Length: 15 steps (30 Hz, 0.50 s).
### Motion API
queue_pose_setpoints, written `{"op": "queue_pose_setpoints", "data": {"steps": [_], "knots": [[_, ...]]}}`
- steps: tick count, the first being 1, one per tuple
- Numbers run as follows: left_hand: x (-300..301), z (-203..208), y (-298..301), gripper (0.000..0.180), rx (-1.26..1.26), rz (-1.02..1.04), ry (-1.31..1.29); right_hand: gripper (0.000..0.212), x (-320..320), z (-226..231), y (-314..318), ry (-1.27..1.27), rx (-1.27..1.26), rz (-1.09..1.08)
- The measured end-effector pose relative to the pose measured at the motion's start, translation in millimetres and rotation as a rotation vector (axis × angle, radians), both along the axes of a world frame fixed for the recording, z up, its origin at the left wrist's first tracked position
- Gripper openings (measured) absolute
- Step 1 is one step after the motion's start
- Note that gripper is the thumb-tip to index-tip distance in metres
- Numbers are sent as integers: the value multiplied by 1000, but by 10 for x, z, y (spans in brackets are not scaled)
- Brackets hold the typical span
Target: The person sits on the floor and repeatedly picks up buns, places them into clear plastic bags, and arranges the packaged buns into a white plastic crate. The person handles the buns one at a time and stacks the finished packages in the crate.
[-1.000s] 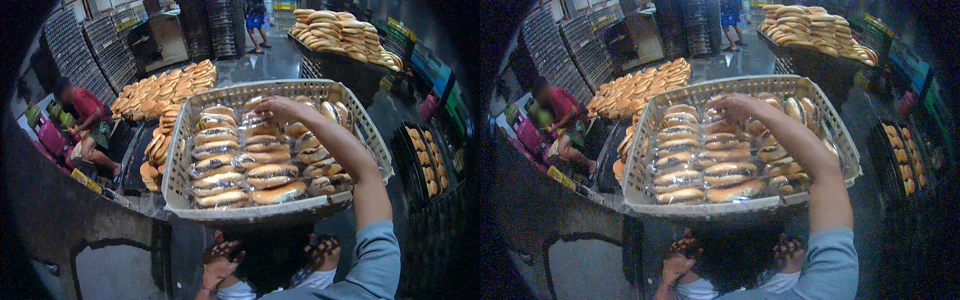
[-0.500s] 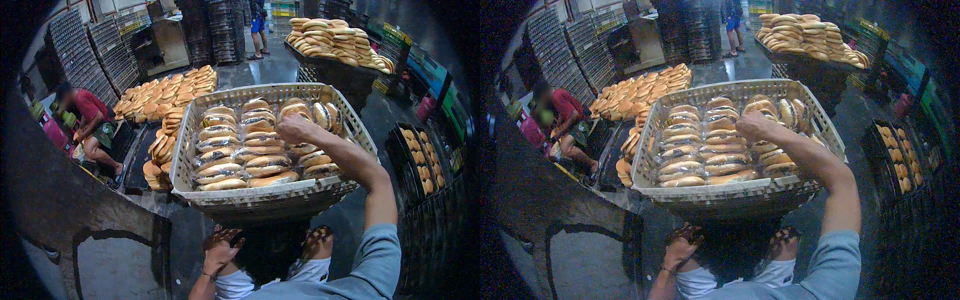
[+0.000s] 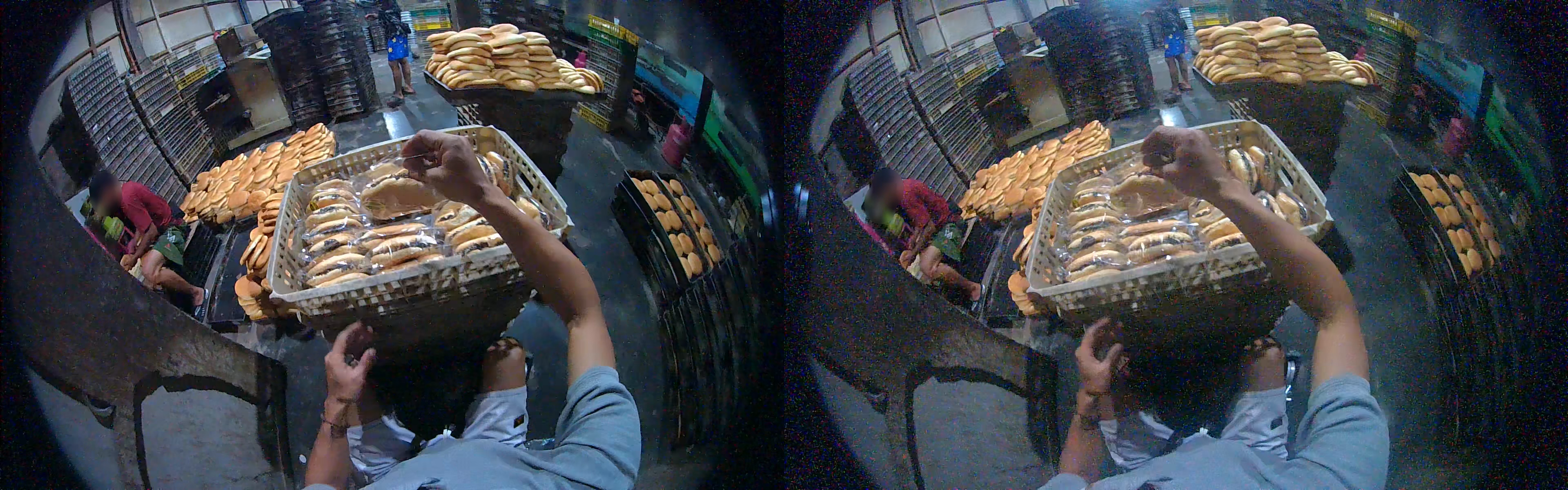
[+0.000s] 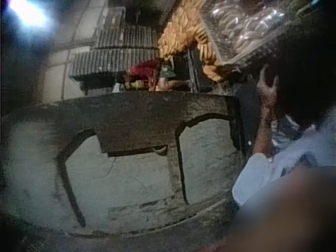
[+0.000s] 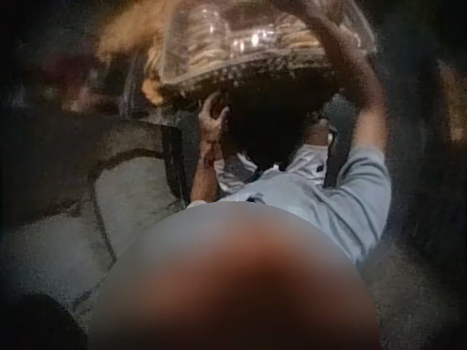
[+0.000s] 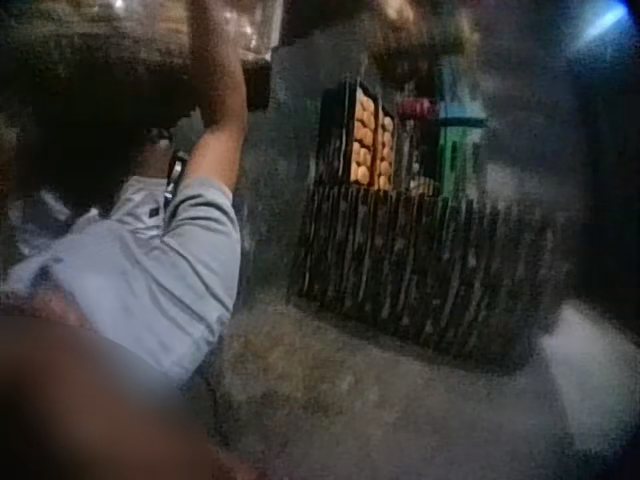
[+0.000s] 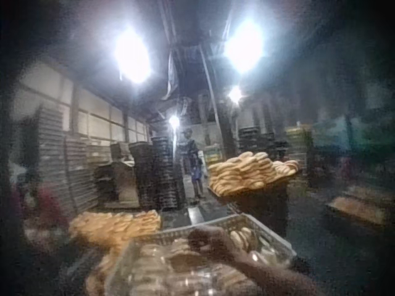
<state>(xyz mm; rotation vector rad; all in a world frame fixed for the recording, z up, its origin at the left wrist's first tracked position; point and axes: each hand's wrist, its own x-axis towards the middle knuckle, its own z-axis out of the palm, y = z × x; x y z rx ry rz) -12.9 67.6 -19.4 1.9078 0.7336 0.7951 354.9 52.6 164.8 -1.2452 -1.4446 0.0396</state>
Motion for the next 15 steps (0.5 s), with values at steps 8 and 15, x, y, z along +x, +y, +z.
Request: {"op": "queue_pose_setpoints", "data": {"steps": [8,15], "knots": [[687,805,-269,102,-243,-330,-801,14,-776,383,-1330,-331,51,-46],[280,244,-711,44,-865,-458,-715,14,-1059,-372,-1736,-332,-86,60]]}}
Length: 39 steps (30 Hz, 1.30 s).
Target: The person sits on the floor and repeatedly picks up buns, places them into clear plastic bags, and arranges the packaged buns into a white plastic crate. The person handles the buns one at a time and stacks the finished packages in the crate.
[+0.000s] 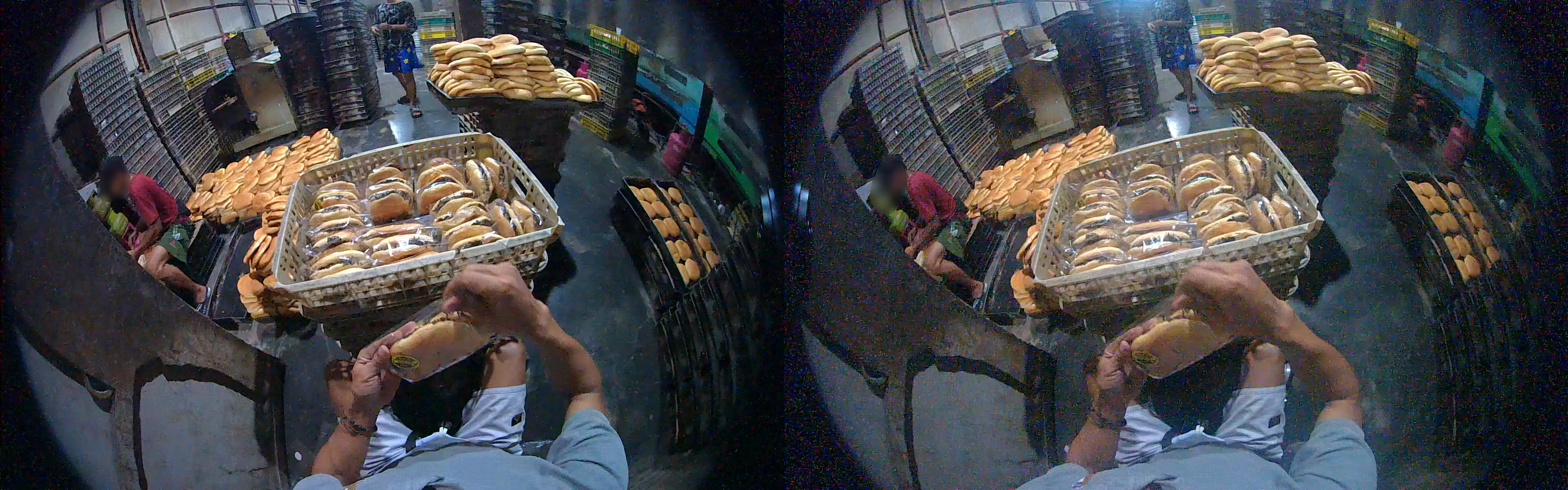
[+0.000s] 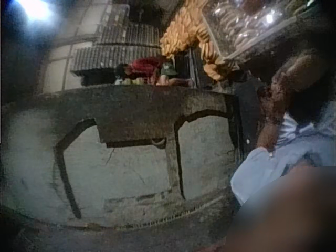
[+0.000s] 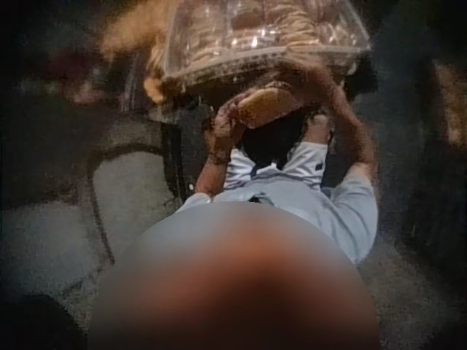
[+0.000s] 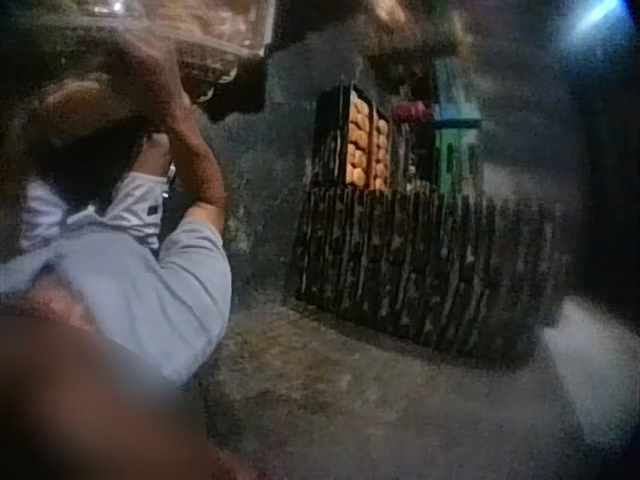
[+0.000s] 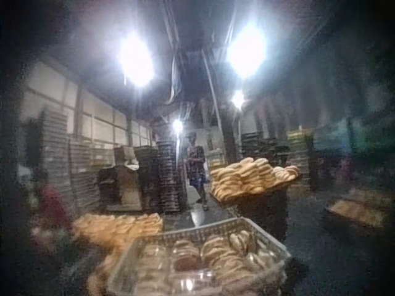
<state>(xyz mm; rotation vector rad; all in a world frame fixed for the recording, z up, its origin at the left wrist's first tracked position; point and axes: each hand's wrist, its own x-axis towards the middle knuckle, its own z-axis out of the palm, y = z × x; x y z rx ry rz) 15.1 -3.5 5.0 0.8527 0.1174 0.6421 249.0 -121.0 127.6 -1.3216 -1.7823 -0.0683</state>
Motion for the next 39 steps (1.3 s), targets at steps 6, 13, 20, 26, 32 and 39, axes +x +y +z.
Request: {"op": "queue_pose_setpoints", "data": {"steps": [6,13,20,26,32,39], "knots": [[-193,-457,290,29,-50,89,245,12,-179,-277,-267,113,-122,-18],[-233,-325,295,117,892,41,405,9,-242,-1049,-62,-118,-584,80],[-102,-443,135,92,944,-481,673,18,-534,-822,91,-340,-419,96],[-47,-380,132,74,323,2,336,38,-534,-640,-219,391,192,-460],[173,170,63,83,-1,39,91,29,-775,-1107,-169,667,-106,-469],[225,166,44,84,-44,25,43,22,-888,-1222,-36,699,-21,-549]]}}
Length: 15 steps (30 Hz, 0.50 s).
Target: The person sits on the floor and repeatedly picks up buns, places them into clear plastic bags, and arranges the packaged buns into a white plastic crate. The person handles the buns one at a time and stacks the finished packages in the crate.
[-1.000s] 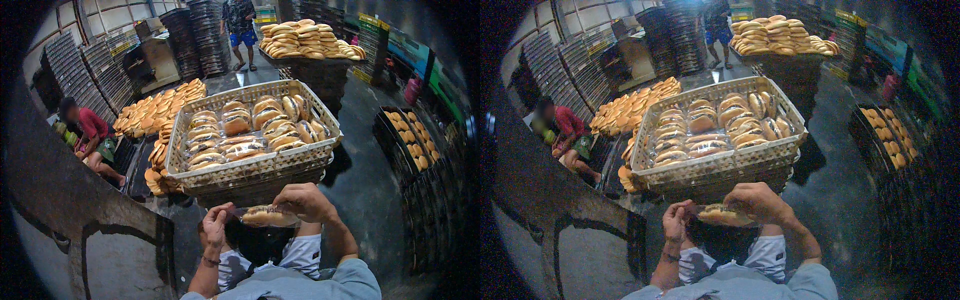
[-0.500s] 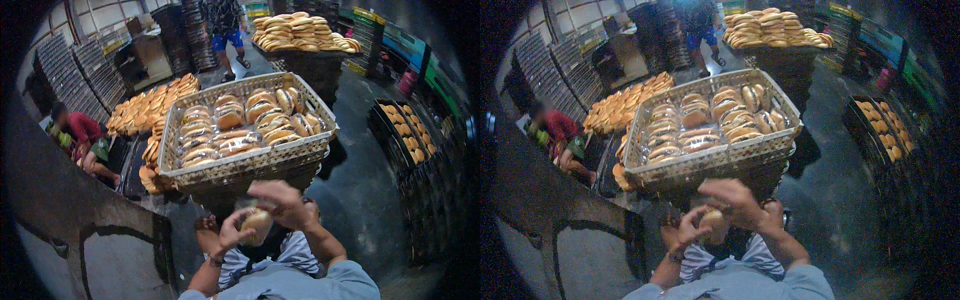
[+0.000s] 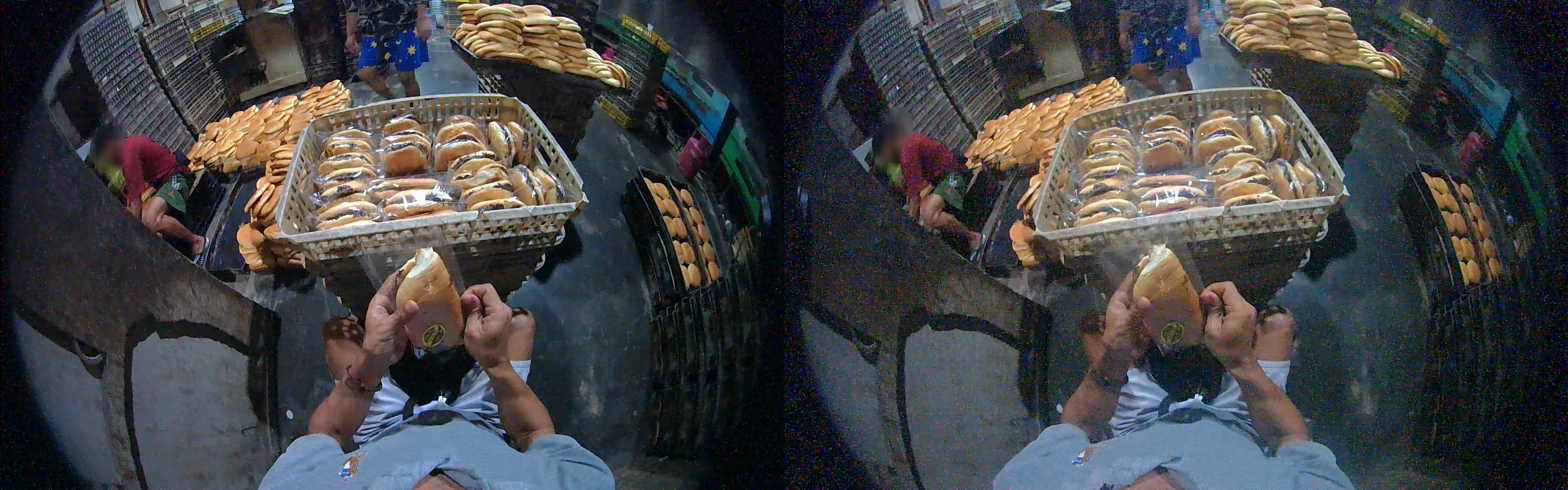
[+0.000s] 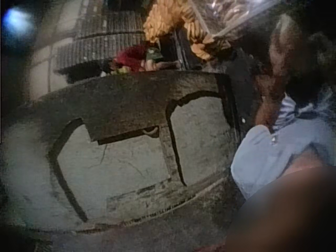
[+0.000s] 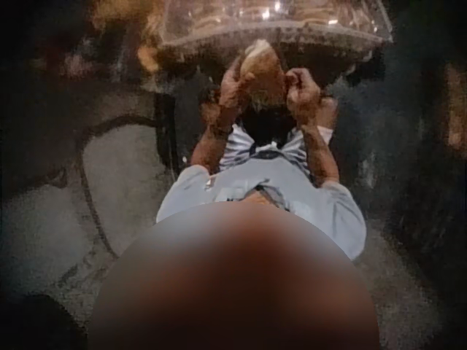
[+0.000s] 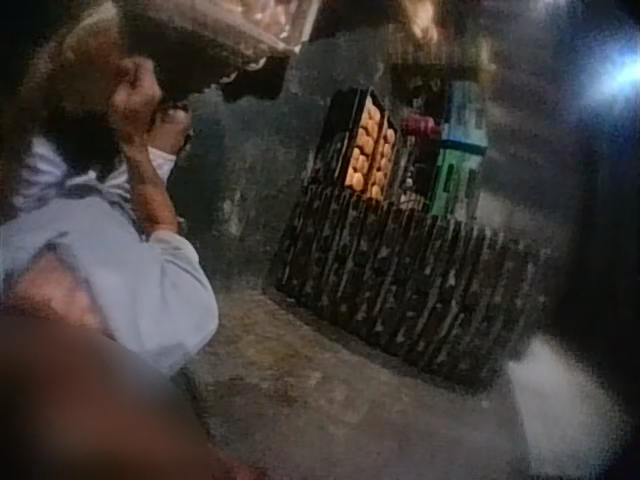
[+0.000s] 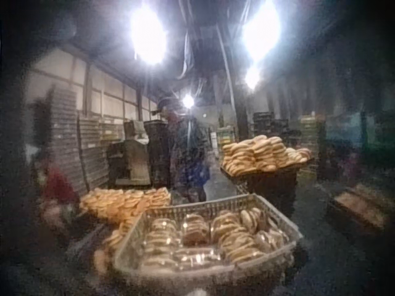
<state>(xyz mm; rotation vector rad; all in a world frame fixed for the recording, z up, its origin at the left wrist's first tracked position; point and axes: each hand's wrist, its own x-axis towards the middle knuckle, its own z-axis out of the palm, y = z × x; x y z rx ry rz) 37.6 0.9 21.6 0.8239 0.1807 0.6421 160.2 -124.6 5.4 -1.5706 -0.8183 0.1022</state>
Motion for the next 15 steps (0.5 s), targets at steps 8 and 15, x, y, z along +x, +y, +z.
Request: {"op": "queue_pose_setpoints", "data": {"steps": [8,15], "knots": [[-4,125,34,78,60,-33,-13,39,-69,-28,-5,269,155,178],[41,211,-127,90,200,-78,12,43,-13,-80,39,285,278,194]]}}
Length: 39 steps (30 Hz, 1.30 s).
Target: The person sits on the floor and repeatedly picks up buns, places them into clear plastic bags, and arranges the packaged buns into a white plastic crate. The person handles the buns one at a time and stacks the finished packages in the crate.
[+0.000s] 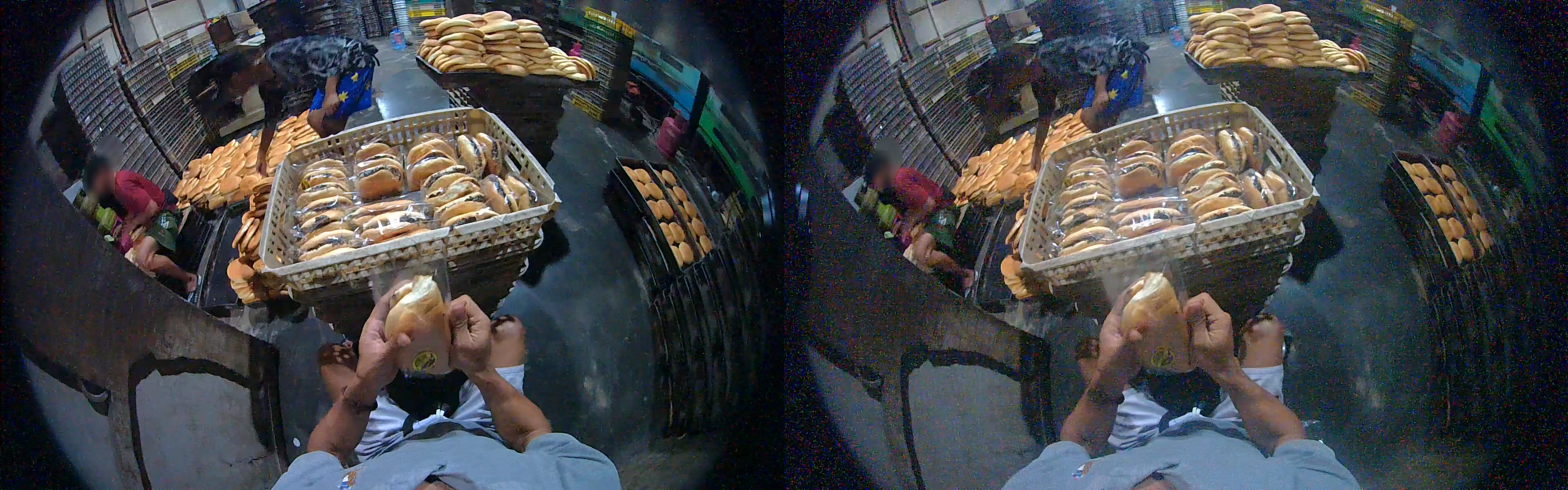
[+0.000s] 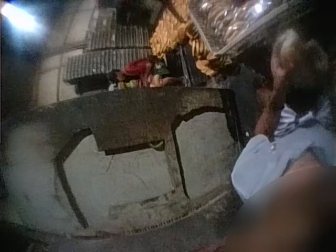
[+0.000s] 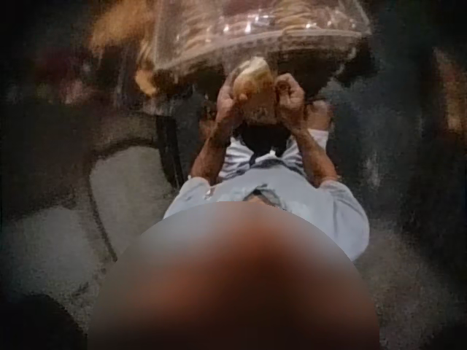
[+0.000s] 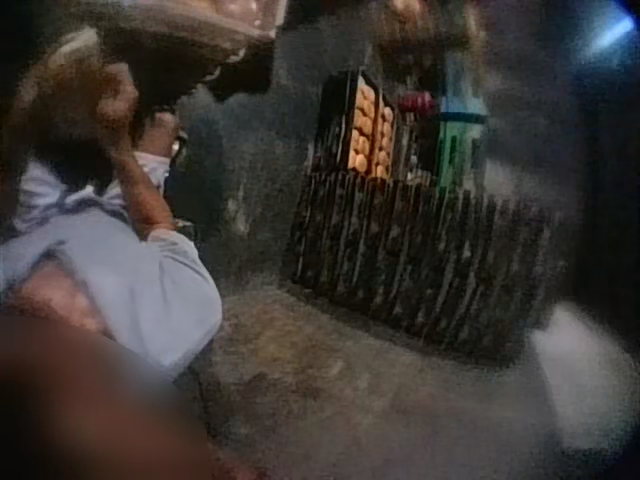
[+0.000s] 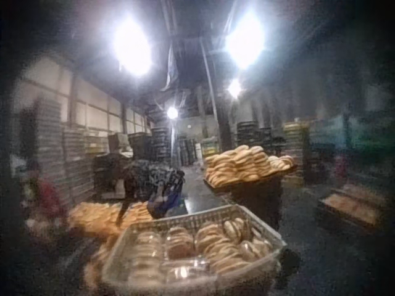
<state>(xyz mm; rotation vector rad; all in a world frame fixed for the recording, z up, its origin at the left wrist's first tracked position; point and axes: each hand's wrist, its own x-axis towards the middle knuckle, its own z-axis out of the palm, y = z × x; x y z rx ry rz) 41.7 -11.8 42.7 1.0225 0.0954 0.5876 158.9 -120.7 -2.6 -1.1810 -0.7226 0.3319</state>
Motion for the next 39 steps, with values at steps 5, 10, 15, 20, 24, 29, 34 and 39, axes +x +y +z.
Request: {"op": "queue_pose_setpoints", "data": {"steps": [5,10,15,20,24,29,34,39], "knots": [[-38,139,-9,93,105,15,64,38,175,9,49,123,161,234],[107,273,236,84,241,121,38,34,190,526,-8,-115,31,-298],[203,389,120,84,430,109,-38,72,83,633,-179,-458,-22,-199],[185,358,75,72,666,62,-34,80,59,830,-282,-460,-52,-114],[232,406,107,65,779,17,-146,76,72,820,-319,-519,-2,-122],[192,494,238,55,910,-74,-68,64,96,866,-360,-634,-40,-110],[221,474,251,48,678,-270,-9,40,184,873,-387,-733,-64,-116],[251,184,213,37,93,-163,-61,30,326,853,-477,-586,-193,-35]]}}
